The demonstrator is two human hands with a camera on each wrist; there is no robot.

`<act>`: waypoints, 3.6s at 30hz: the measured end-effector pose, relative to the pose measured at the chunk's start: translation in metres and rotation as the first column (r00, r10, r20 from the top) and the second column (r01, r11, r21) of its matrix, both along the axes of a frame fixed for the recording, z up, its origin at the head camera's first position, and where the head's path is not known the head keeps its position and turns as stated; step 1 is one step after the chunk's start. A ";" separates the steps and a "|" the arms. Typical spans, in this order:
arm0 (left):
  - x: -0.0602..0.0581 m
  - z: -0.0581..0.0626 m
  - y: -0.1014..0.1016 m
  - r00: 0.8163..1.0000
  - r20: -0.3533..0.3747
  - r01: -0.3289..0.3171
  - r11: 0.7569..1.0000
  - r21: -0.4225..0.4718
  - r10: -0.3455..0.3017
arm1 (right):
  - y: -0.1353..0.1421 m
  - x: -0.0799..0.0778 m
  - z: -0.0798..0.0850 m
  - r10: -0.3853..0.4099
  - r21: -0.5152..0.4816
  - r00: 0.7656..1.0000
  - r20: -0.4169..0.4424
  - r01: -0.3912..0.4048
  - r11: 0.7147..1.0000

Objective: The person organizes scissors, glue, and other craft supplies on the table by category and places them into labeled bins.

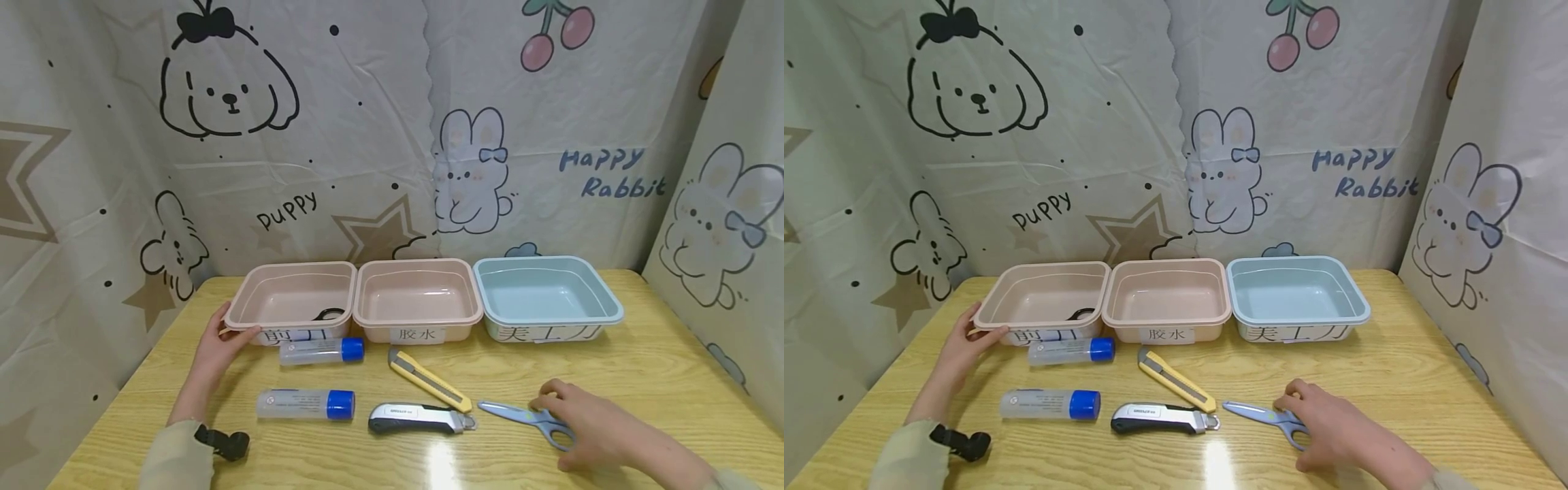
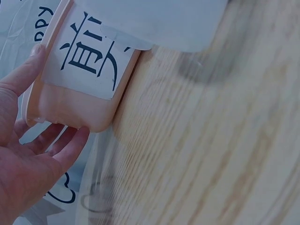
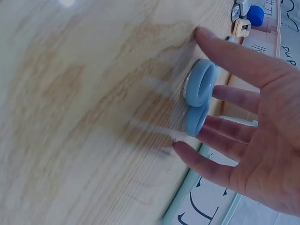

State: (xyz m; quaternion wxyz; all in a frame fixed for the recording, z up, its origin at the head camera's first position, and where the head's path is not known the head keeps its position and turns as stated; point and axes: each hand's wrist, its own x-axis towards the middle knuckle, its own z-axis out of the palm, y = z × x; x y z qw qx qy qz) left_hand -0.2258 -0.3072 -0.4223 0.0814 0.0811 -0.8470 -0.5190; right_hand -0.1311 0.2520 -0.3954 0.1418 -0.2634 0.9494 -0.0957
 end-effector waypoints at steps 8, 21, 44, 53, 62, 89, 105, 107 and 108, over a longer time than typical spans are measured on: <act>0.001 0.000 0.000 1.000 -0.013 0.000 1.000 0.014 0.000 | 0.002 -0.005 0.000 0.059 -0.053 0.998 -0.037 -0.061 0.997; -0.022 -0.034 -0.018 0.999 -0.029 -0.023 1.000 0.007 0.024 | -0.008 -0.012 0.013 0.081 -0.070 0.966 -0.244 -0.101 0.992; -0.021 -0.031 -0.019 0.999 -0.017 -0.026 0.999 0.035 0.027 | -0.087 -0.047 0.025 0.085 -0.204 0.837 -0.541 -0.229 0.952; -0.022 -0.033 -0.022 1.000 -0.016 -0.021 1.000 0.013 0.021 | -0.121 -0.071 0.037 0.115 -0.185 0.793 -0.598 -0.276 0.943; -0.020 -0.035 -0.021 0.999 -0.040 -0.018 1.000 -0.007 0.017 | -0.149 -0.093 0.038 0.145 -0.196 0.774 -0.616 -0.329 0.924; -0.021 -0.037 -0.021 0.999 -0.048 -0.010 1.000 0.026 0.011 | -0.234 -0.132 0.039 0.170 -0.139 0.843 -0.510 -0.276 0.951; -0.016 -0.031 -0.023 0.999 -0.042 -0.026 0.999 0.036 0.027 | -0.284 -0.137 0.043 0.089 -0.195 0.904 -0.417 -0.185 0.963; -0.016 -0.031 -0.022 0.999 -0.046 -0.024 0.999 0.034 0.026 | -0.288 -0.138 0.040 0.082 -0.199 0.909 -0.409 -0.177 0.964; -0.016 -0.031 -0.021 0.999 -0.048 -0.023 0.999 0.035 0.024 | -0.290 -0.139 0.039 0.085 -0.190 0.910 -0.405 -0.175 0.966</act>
